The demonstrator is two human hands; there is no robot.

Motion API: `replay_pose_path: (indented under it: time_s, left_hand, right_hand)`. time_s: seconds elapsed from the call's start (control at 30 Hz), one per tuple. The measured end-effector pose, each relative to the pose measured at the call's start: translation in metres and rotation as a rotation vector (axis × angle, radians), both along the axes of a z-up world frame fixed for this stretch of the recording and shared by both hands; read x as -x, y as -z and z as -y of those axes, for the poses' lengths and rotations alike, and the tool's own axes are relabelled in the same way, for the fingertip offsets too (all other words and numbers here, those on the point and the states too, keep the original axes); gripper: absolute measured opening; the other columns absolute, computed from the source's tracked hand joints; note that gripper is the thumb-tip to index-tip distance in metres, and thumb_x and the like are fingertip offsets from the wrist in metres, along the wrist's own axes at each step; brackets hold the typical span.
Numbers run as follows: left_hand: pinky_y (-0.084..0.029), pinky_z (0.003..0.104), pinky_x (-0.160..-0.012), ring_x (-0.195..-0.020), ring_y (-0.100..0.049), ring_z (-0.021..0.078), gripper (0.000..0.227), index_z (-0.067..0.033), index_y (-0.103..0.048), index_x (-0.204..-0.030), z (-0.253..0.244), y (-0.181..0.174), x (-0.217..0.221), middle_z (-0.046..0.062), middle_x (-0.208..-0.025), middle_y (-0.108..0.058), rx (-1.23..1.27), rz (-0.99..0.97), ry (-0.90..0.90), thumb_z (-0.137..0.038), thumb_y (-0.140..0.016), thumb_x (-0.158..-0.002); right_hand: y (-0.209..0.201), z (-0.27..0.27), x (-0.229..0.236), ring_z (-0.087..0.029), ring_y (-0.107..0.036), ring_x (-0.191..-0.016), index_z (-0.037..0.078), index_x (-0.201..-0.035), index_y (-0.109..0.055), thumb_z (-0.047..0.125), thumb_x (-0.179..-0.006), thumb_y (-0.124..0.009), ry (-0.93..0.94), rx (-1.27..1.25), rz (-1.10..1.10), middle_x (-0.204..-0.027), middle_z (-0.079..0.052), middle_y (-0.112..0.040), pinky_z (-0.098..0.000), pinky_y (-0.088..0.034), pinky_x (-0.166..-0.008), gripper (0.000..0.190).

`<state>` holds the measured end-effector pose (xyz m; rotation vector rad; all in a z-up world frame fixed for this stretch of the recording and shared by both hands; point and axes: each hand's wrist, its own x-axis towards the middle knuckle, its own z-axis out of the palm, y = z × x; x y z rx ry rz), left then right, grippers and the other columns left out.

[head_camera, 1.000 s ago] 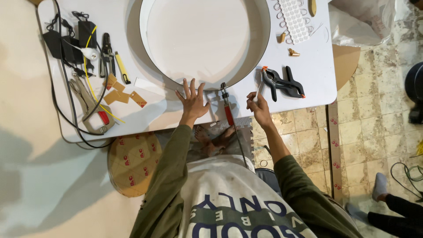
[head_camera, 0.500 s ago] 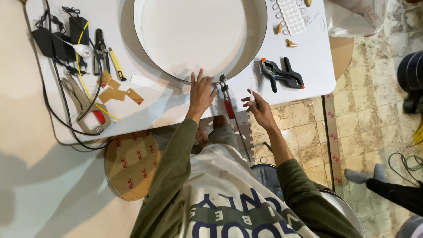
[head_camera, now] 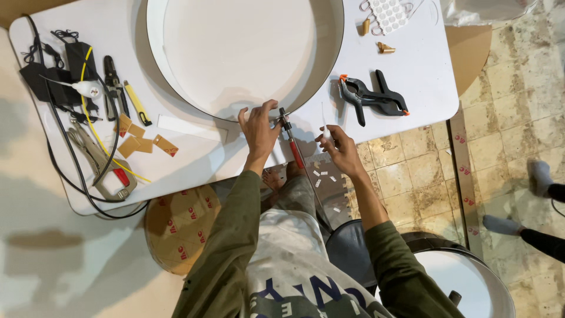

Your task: The person secures a metal hoop onto the rim of a white drum shell using a red-handled drum key. They apply glue to the hoop joint and tighten the tension rods to hold the hoop in place.

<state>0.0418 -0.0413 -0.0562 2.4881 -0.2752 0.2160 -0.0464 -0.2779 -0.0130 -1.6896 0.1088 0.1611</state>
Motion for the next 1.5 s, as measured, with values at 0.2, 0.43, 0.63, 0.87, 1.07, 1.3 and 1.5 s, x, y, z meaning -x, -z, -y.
replay_pose_path:
  time_s: [0.2, 0.43, 0.63, 0.87, 1.07, 1.3, 1.5]
  left_hand:
    - [-0.036, 0.047, -0.114, -0.117, -0.067, 0.0220, 0.046, -0.0237, -0.070, -0.119, -0.012, 0.009, -0.021, 0.002, -0.107, -0.076, 0.047, -0.119, 0.204, -0.013, -0.087, -0.078]
    - [-0.031, 0.048, -0.117, -0.122, -0.066, 0.0237, 0.030, -0.0210, -0.071, -0.116, -0.006, -0.026, -0.016, 0.005, -0.103, -0.077, 0.028, -0.099, 0.221, -0.018, -0.080, -0.087]
    - [-0.024, 0.045, -0.118, -0.121, -0.066, 0.0167, 0.029, -0.0208, -0.072, -0.113, 0.005, -0.017, -0.022, 0.002, -0.096, -0.078, 0.011, -0.004, 0.119, -0.016, -0.080, -0.086]
    - [-0.025, 0.045, -0.115, -0.118, -0.067, 0.0172, 0.025, -0.0192, -0.073, -0.109, 0.009, -0.015, -0.021, 0.003, -0.093, -0.078, 0.007, 0.056, 0.074, -0.019, -0.081, -0.086]
    - [-0.025, 0.047, -0.110, -0.117, -0.066, 0.0146, 0.031, -0.0207, -0.073, -0.111, 0.010, -0.002, -0.018, -0.002, -0.091, -0.078, -0.009, 0.085, 0.053, -0.016, -0.082, -0.081]
    - [-0.025, 0.049, -0.107, -0.115, -0.064, 0.0144, 0.036, -0.0203, -0.073, -0.112, 0.013, -0.004, -0.015, -0.004, -0.092, -0.077, -0.040, 0.123, 0.029, -0.013, -0.083, -0.078]
    - [-0.028, 0.046, -0.101, -0.108, -0.063, 0.0135, 0.034, -0.0192, -0.073, -0.108, 0.013, 0.003, -0.016, -0.006, -0.092, -0.078, -0.026, 0.165, 0.016, -0.012, -0.083, -0.076]
  right_hand:
    - [0.003, 0.007, -0.021, -0.024, -0.067, -0.083, 0.005, -0.126, -0.068, 0.000, -0.097, -0.067, -0.079, 0.038, 0.020, -0.093, -0.018, -0.072, -0.0405, -0.061, -0.076, 0.030]
    - [-0.007, 0.010, -0.035, -0.030, -0.069, -0.089, 0.002, -0.127, -0.068, -0.002, -0.096, -0.065, -0.128, 0.069, 0.049, -0.095, -0.022, -0.073, -0.0477, -0.057, -0.081, 0.031]
    - [0.002, 0.017, -0.037, -0.036, -0.070, -0.091, 0.000, -0.126, -0.067, -0.007, -0.088, -0.057, -0.194, 0.153, 0.025, -0.091, -0.024, -0.071, -0.0534, -0.054, -0.084, 0.040]
    - [-0.010, 0.022, -0.048, -0.036, -0.071, -0.090, 0.004, -0.124, -0.068, -0.005, -0.087, -0.062, -0.097, 0.180, -0.005, -0.092, -0.021, -0.073, -0.0476, -0.056, -0.081, 0.038]
    - [-0.017, 0.024, -0.043, -0.030, -0.070, -0.083, 0.005, -0.121, -0.070, -0.004, -0.084, -0.058, -0.091, 0.214, -0.017, -0.089, -0.019, -0.074, -0.0453, -0.056, -0.075, 0.039]
    - [-0.017, 0.029, -0.052, -0.026, -0.063, -0.070, -0.003, -0.115, -0.070, -0.008, -0.084, -0.061, -0.034, 0.130, 0.016, -0.087, -0.025, -0.071, -0.0419, -0.053, -0.061, 0.032]
    - [-0.015, 0.022, -0.052, -0.012, -0.053, -0.066, -0.009, -0.113, -0.064, -0.008, -0.089, -0.054, 0.086, -0.267, -0.085, -0.084, -0.018, -0.066, -0.0259, -0.046, -0.056, 0.026]
